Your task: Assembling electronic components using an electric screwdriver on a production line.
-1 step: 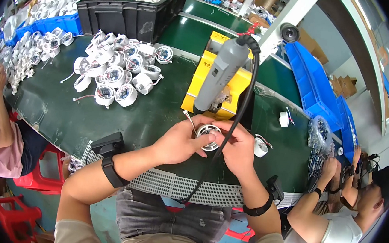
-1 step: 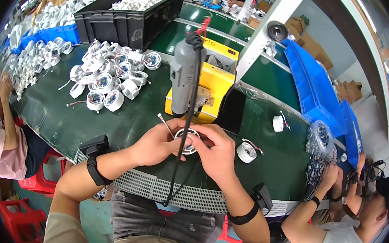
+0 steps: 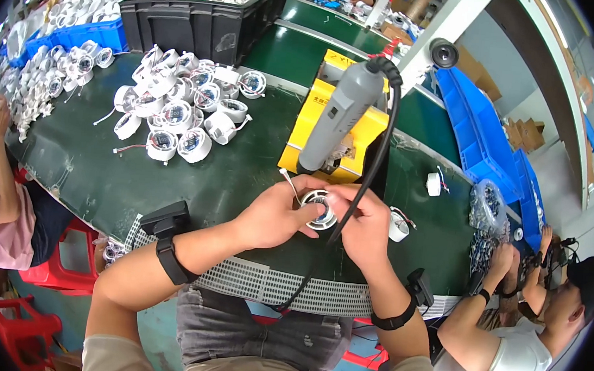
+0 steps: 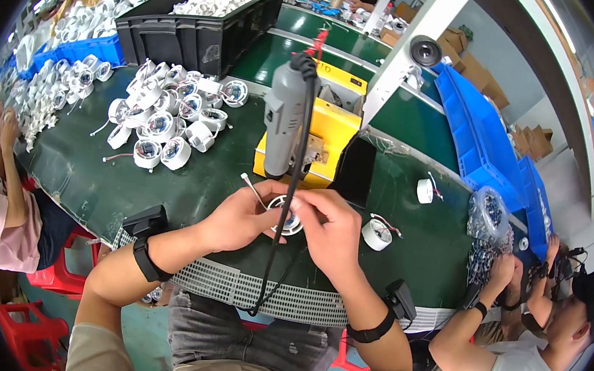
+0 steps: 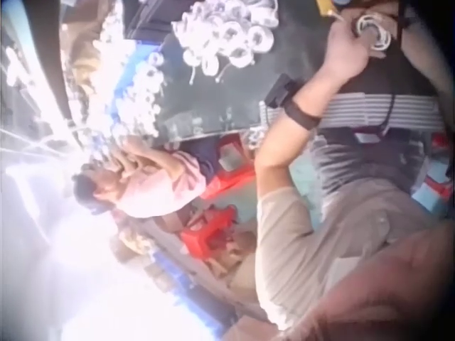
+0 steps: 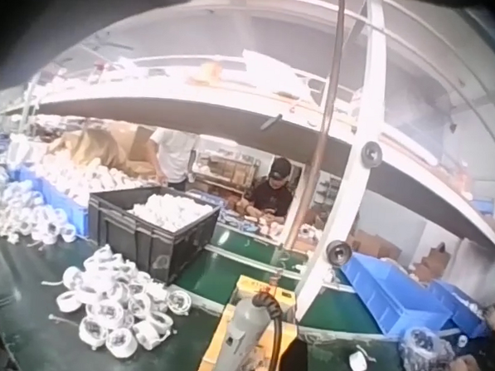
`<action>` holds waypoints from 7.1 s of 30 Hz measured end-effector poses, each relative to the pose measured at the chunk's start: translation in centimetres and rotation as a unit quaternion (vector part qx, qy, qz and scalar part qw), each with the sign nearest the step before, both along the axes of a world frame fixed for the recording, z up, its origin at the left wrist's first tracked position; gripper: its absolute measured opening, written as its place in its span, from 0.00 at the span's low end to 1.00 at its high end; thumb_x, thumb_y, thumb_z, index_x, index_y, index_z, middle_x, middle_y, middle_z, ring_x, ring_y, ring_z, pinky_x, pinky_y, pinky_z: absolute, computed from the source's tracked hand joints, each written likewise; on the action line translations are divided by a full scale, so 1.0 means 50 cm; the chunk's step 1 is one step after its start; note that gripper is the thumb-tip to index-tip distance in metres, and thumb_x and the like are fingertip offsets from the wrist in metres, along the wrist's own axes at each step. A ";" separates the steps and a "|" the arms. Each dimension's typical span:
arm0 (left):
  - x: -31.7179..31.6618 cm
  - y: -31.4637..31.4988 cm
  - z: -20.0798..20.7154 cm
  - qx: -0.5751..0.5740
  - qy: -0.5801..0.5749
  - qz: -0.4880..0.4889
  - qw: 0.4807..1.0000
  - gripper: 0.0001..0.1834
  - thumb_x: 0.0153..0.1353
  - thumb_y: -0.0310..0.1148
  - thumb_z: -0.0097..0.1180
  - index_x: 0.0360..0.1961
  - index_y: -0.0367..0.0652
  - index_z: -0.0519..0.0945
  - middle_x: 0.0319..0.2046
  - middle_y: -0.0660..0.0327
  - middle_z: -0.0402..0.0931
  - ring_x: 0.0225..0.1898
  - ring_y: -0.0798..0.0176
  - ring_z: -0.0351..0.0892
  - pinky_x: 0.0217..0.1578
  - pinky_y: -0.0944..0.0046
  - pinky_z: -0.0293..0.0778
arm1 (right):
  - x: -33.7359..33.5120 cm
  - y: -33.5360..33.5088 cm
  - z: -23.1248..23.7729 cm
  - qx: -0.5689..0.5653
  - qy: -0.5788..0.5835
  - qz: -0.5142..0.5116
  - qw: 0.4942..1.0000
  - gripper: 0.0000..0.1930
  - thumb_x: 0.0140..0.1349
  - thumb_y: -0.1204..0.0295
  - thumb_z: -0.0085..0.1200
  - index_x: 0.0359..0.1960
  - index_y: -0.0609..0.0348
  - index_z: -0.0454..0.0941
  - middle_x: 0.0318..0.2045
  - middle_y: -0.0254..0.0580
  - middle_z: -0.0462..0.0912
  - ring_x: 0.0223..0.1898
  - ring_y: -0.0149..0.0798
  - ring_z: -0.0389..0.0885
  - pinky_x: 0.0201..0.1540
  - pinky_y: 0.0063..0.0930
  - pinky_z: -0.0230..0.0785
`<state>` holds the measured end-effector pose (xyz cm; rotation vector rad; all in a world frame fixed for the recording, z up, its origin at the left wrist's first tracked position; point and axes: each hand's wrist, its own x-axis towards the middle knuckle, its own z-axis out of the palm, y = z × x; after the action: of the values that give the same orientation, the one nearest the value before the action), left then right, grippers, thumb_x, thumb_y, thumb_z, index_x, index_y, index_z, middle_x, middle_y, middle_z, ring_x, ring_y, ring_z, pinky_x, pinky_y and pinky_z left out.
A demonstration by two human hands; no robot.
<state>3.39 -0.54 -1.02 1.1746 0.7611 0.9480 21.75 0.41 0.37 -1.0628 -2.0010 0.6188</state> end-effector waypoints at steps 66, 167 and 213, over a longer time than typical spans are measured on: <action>-0.017 0.027 -0.009 -0.124 0.060 0.054 0.989 0.18 0.69 0.30 0.43 0.55 0.29 0.69 0.42 0.54 0.76 0.37 0.63 0.81 0.39 0.65 0.83 | -0.160 0.041 0.056 -0.010 0.426 -0.020 0.904 0.16 0.68 0.68 0.42 0.55 0.58 0.58 0.21 0.40 0.68 0.15 0.31 0.68 0.20 0.26 0.66; 0.010 -0.004 -0.005 -0.017 -0.112 0.107 0.988 0.25 0.73 0.48 0.35 0.61 0.41 0.65 0.42 0.60 0.75 0.40 0.64 0.78 0.36 0.68 0.76 | 0.031 -0.016 0.022 0.279 0.007 -0.044 0.959 0.09 0.53 0.79 0.60 0.37 0.61 0.79 0.36 0.42 0.79 0.33 0.44 0.80 0.36 0.31 0.76; -0.018 0.011 -0.010 -0.091 0.047 0.034 0.994 0.16 0.63 0.29 0.50 0.48 0.28 0.74 0.48 0.52 0.75 0.39 0.63 0.80 0.38 0.63 0.83 | -0.175 0.089 0.051 0.119 0.122 -0.013 0.985 0.32 0.56 0.75 0.60 0.60 0.65 0.57 0.35 0.44 0.79 0.37 0.37 0.83 0.41 0.30 0.76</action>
<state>2.47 0.00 -1.52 1.0443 0.9488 0.8638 13.00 4.86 2.90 -0.8256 -1.7922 0.4588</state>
